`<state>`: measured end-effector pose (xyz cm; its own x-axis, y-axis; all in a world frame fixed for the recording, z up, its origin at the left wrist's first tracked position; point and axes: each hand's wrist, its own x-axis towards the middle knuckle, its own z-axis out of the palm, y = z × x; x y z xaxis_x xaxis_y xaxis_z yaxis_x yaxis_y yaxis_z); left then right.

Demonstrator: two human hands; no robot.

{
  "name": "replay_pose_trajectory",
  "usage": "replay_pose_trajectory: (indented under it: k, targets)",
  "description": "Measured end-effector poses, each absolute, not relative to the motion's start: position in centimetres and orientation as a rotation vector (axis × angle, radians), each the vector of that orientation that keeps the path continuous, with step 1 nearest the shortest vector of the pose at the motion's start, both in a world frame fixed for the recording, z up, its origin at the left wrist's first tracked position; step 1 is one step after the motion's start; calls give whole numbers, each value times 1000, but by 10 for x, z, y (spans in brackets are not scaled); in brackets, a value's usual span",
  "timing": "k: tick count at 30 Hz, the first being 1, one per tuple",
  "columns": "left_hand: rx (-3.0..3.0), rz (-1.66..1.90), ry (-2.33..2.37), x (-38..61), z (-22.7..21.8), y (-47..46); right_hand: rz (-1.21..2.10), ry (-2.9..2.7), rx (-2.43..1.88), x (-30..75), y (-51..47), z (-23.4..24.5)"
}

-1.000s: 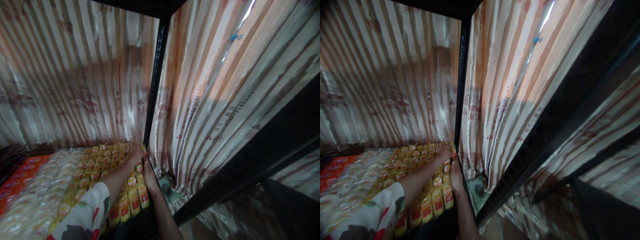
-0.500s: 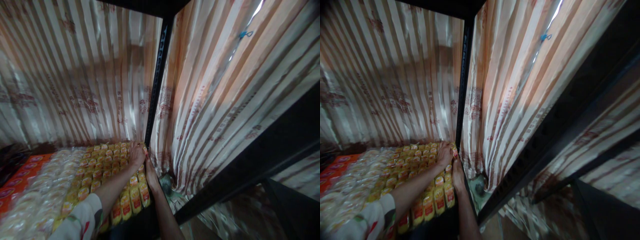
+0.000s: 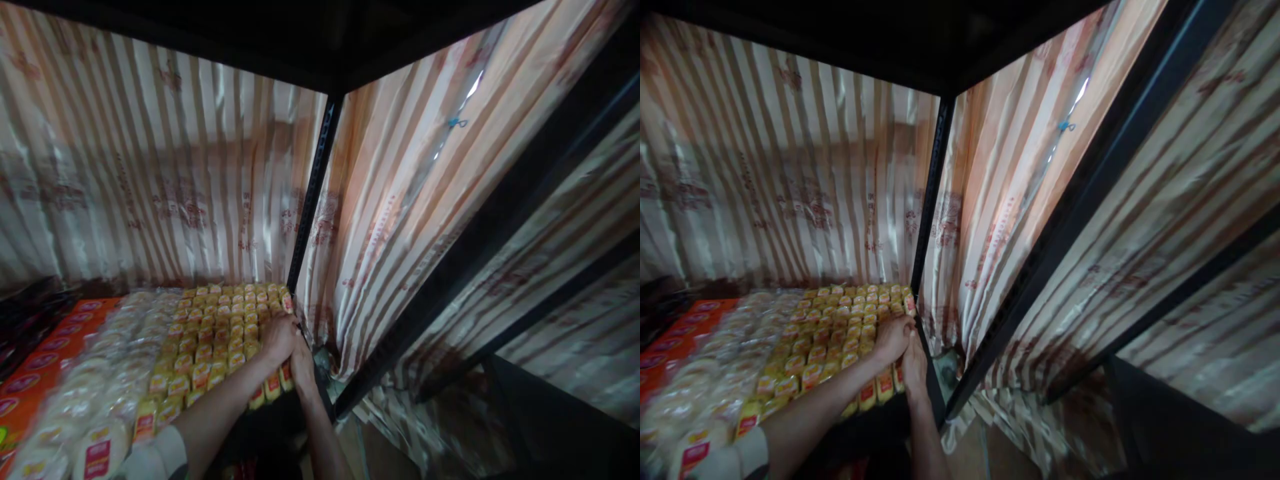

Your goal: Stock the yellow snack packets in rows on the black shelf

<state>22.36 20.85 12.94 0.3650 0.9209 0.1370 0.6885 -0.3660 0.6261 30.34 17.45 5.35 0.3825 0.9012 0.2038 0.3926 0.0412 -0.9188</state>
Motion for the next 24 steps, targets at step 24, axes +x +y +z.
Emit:
replay_pose_trajectory:
  k: [24]
  targets:
    - [1772, 899, 1443, 47, 51, 9, 650, -1440, -1611, 137, -11, 2]
